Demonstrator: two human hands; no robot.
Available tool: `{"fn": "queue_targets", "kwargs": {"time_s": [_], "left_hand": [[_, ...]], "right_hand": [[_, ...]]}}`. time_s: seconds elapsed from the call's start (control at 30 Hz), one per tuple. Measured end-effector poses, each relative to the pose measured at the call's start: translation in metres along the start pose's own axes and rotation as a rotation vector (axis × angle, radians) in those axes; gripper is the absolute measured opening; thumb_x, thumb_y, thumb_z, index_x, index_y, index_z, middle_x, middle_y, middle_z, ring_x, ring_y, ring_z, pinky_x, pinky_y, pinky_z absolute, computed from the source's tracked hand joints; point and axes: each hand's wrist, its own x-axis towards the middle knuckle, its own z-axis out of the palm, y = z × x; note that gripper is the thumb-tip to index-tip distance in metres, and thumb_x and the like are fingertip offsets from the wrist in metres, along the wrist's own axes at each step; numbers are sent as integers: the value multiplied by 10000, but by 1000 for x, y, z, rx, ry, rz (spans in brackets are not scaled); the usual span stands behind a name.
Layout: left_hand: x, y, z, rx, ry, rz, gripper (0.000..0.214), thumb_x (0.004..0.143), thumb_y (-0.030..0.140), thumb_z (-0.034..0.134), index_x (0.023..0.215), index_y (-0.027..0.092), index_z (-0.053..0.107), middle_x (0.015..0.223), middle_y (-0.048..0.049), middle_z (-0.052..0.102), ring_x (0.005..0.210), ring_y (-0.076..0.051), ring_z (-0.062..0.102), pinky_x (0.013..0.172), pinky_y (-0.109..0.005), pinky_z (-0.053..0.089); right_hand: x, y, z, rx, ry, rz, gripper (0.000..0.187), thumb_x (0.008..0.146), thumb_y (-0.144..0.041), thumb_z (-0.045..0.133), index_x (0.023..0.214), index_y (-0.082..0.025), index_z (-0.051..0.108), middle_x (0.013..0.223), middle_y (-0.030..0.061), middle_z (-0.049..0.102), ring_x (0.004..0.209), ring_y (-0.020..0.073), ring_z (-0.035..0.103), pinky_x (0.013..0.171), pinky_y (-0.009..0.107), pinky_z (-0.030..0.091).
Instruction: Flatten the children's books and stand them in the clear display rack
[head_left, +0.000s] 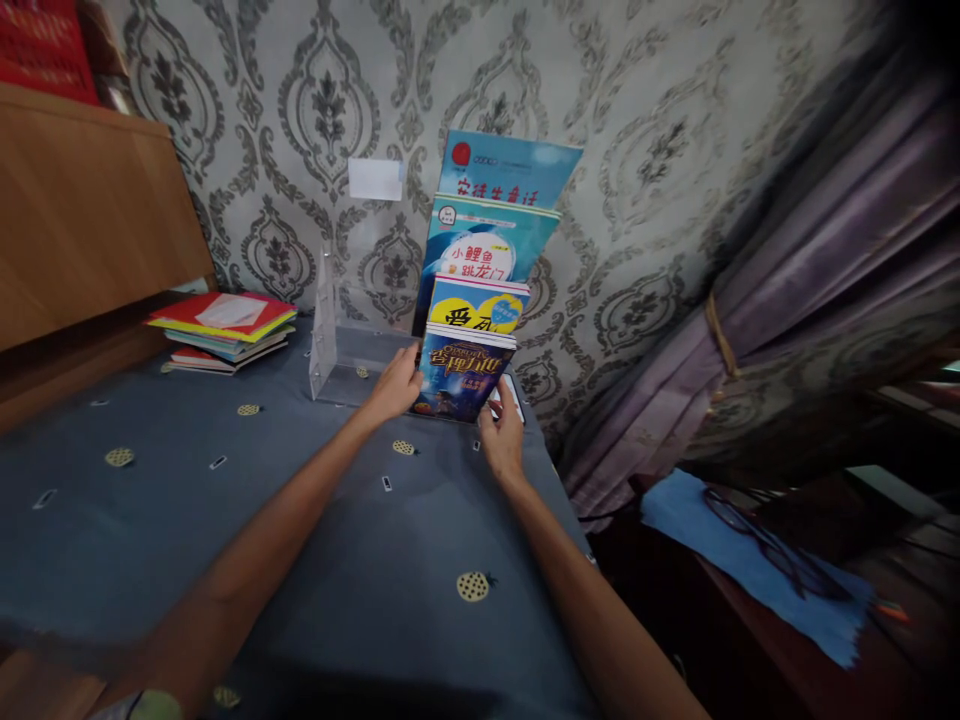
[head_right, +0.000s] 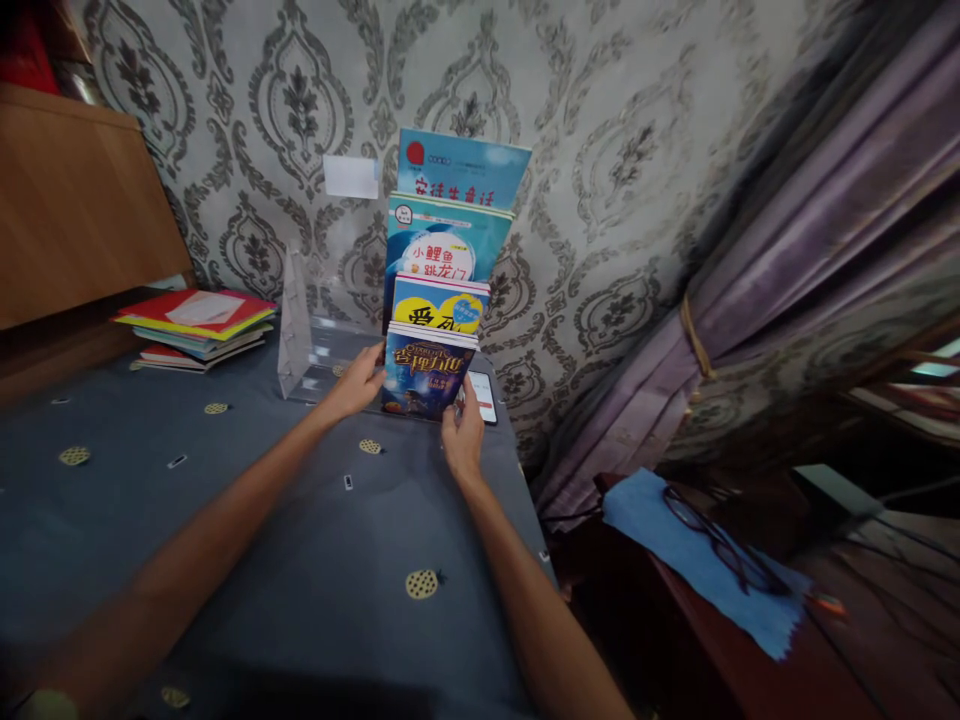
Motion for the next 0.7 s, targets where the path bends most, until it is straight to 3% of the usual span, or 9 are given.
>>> {"fn": "queue_targets", "kwargs": {"time_s": [0.17,0.3,0.5,0.7], "left_hand": [[2,-2,-2,-18,-9,-5,486,853,88,468,1335,118,520,1238,-156,619,1199,-255,570,1083,-410,433],[7,-9,-11,-97,53,-89,493,852,85,477,1340,123,533,1259,-153,640,1186,-256,599,1082,-427,443],[13,-17,-47,-384,162,-242,435,884,101,452,1307,146,542,1239,-135,648,1073,-217,666,941,-391,540],[6,-21,-82,-646,272,-331,302,860,91,472,1116,172,610,1132,-99,680,989,-192,688,789,-316,575]], "right_hand": [[-1,3,-1,20,-11,3,628,879,-287,501,1501,-227,433,1525,120,487,1237,282,608,1023,508,527],[-7,4,0,30,24,8,609,901,-323,496,1497,-216,433,1520,127,492,1288,281,572,1062,511,496],[-27,20,-4,71,63,111,570,866,-336,536,1421,-210,502,1420,149,585,1301,296,573,1039,511,516],[-55,32,-6,133,13,232,559,794,-301,598,1341,-192,569,1316,156,663,1184,311,653,1018,553,522]]}}
